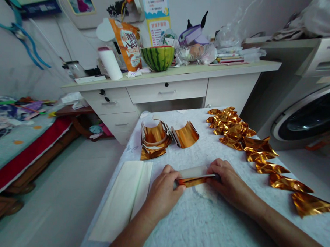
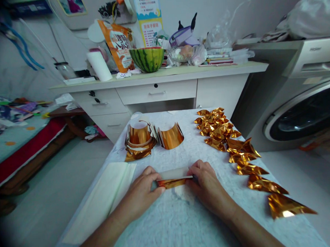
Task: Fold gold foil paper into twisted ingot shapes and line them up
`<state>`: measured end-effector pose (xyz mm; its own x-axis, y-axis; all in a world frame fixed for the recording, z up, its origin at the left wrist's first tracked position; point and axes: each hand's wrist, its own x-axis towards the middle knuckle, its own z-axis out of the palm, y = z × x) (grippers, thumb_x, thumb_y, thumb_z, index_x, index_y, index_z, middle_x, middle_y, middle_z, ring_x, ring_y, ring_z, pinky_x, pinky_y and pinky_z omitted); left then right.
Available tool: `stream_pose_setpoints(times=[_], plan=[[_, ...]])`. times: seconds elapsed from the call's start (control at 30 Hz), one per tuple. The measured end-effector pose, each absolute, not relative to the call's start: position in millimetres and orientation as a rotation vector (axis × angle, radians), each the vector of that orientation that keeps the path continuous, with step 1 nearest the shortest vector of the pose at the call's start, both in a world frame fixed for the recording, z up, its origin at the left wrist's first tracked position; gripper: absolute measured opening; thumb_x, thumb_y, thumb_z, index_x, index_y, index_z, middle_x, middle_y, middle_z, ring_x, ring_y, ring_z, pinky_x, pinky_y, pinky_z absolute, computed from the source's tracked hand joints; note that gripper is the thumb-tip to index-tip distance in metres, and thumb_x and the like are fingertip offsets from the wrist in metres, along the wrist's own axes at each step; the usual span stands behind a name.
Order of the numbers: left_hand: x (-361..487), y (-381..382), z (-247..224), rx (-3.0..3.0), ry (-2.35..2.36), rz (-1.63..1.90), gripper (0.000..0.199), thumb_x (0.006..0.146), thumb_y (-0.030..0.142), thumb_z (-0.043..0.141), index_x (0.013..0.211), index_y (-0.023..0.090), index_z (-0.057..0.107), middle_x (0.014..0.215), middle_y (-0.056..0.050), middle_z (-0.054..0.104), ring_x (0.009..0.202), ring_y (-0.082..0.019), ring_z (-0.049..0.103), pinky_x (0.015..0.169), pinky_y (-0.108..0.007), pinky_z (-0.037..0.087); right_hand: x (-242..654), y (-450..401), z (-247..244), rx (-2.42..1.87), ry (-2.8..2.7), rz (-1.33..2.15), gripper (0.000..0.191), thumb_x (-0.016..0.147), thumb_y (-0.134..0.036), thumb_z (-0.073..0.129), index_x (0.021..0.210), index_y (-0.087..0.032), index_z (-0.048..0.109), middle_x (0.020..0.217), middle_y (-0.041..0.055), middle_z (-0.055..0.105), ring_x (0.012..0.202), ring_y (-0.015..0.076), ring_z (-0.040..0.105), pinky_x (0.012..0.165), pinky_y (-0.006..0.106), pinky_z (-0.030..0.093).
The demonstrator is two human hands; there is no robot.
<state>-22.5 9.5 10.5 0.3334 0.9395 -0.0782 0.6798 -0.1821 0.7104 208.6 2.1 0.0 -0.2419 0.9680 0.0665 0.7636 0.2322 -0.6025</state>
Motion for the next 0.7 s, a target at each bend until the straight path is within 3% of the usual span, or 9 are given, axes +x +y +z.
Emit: stream_pose_setpoints(times=[0.17, 0.33, 0.47, 0.6, 0.7], plan=[[-22, 9, 14, 1.885, 1.383, 0.578, 0.005, 0.077, 0.016, 0.057, 0.074, 0.019, 0.059, 0.088, -0.001, 0.052, 0.083, -0.017, 0.056, 0.078, -0.029, 0.042, 213, 2, 2, -1.486, -2.051, 0.678, 0.011, 0.087, -0.019, 0.054, 0.082, -0.021, 0.062, 0.093, 0.0061, 0.059, 0.092, 0.0236, 0.052, 0.082, 0.04, 0.042], [-22, 11, 15, 1.854, 1.353, 0.771, 0.001, 0.077, 0.018, 0.06, 0.076, 0.018, 0.06, 0.098, -0.003, 0.054, 0.101, -0.021, 0.052, 0.092, -0.033, 0.039, 218, 2, 2, -1.368, -1.963, 0.67, 0.011, 0.091, -0.026, 0.053, 0.09, -0.022, 0.064, 0.115, 0.0078, 0.058, 0.111, 0.0252, 0.049, 0.096, 0.043, 0.039], [-21, 12, 14, 1.806, 1.338, 0.905, 0.003, 0.078, 0.021, 0.062, 0.08, 0.019, 0.061, 0.106, -0.004, 0.053, 0.108, -0.022, 0.049, 0.097, -0.034, 0.035, 219, 0, 4, -1.343, -1.879, 0.759, 0.016, 0.094, -0.031, 0.049, 0.095, -0.024, 0.063, 0.102, 0.0056, 0.063, 0.101, 0.0227, 0.056, 0.09, 0.039, 0.043], [-22, 13, 15, 1.715, 1.25, 0.89, 0.007, 0.08, 0.024, 0.06, 0.079, 0.018, 0.06, 0.088, -0.002, 0.055, 0.087, -0.018, 0.053, 0.077, -0.028, 0.04, 219, -1, 9, -1.333, -1.8, 0.911, 0.019, 0.094, -0.038, 0.051, 0.092, -0.023, 0.061, 0.09, 0.0031, 0.063, 0.088, 0.0204, 0.059, 0.08, 0.033, 0.046], [-21, 13, 15, 1.549, 1.239, 0.833, 0.013, 0.082, 0.03, 0.058, 0.079, 0.017, 0.058, 0.073, 0.002, 0.052, 0.068, -0.014, 0.046, 0.063, -0.025, 0.036, 220, -1, 10, -1.294, -1.727, 1.027, 0.019, 0.09, -0.041, 0.058, 0.093, -0.022, 0.06, 0.089, 0.002, 0.063, 0.086, 0.0198, 0.058, 0.078, 0.031, 0.046]])
